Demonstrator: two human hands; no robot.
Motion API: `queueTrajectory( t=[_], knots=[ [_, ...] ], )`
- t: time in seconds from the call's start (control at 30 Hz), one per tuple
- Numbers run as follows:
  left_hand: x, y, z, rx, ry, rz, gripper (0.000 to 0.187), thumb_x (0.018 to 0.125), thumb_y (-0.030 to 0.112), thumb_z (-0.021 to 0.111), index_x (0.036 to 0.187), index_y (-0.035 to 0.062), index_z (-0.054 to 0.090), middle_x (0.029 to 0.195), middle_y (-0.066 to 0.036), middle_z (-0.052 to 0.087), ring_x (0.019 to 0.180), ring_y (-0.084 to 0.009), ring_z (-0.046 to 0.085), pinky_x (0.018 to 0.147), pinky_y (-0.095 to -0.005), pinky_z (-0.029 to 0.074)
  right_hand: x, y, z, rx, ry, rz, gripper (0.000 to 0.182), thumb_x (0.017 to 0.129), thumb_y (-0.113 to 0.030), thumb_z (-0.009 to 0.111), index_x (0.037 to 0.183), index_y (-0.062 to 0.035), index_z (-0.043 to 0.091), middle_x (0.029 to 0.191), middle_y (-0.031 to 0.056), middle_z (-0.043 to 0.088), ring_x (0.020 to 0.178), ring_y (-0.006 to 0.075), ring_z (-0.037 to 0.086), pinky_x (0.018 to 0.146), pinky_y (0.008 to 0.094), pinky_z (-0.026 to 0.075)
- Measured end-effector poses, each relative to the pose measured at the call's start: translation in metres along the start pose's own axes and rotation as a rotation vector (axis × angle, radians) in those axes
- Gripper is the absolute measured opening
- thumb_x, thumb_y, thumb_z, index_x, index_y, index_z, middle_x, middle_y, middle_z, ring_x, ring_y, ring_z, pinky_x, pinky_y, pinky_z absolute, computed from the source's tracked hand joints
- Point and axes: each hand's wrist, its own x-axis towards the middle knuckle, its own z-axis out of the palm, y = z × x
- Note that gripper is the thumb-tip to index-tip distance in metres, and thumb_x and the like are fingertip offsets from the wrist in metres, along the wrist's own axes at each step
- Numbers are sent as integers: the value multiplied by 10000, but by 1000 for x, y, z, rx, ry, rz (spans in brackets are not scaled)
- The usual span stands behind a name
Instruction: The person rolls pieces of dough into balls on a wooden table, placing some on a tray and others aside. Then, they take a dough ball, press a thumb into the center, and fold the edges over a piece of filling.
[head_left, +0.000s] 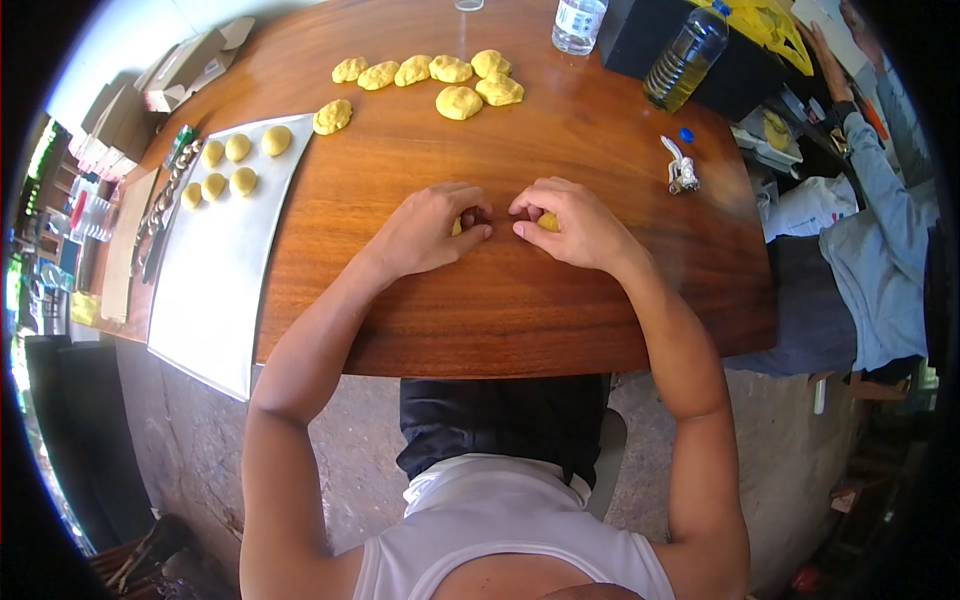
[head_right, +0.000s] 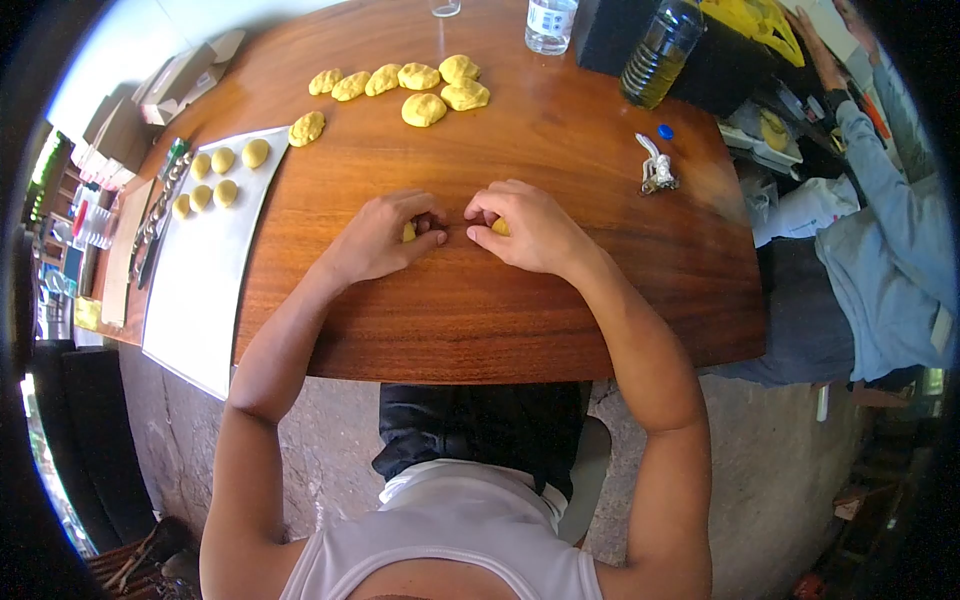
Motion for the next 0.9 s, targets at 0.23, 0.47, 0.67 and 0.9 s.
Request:
queueTrajectory(
  t=[0.23,0.47,0.67,0.9],
  knots=[
    [0,0,0,5,-1,4,171,909,125,755,1025,6,712,936,-147,716,853,-275,711,807,-401,572,0,3,1,7,-1,-12,178,912,-150,773,1015,-18,714,936,145,698,909,312,672,833,433,540],
    [0,-1,0,3,-1,9,176,906,129,757,1024,7,712,930,-145,714,849,-276,705,805,-403,567,0,2,1,12,0,-9,178,910,-150,775,1014,-19,713,930,145,698,908,311,671,833,434,539],
    [0,-1,0,7,3,14,178,905,133,759,1023,10,712,910,-143,714,846,-279,703,802,-404,564,0,2,1,5,4,-15,178,907,-149,778,1012,-21,713,920,140,696,901,312,673,831,434,540],
    [-1,0,1,1,6,6,177,904,138,759,1020,13,711,911,-144,714,849,-277,704,796,-403,563,0,3,1,-2,7,-32,176,905,-144,777,1011,-19,715,924,144,698,901,313,674,831,433,541]
  ],
)
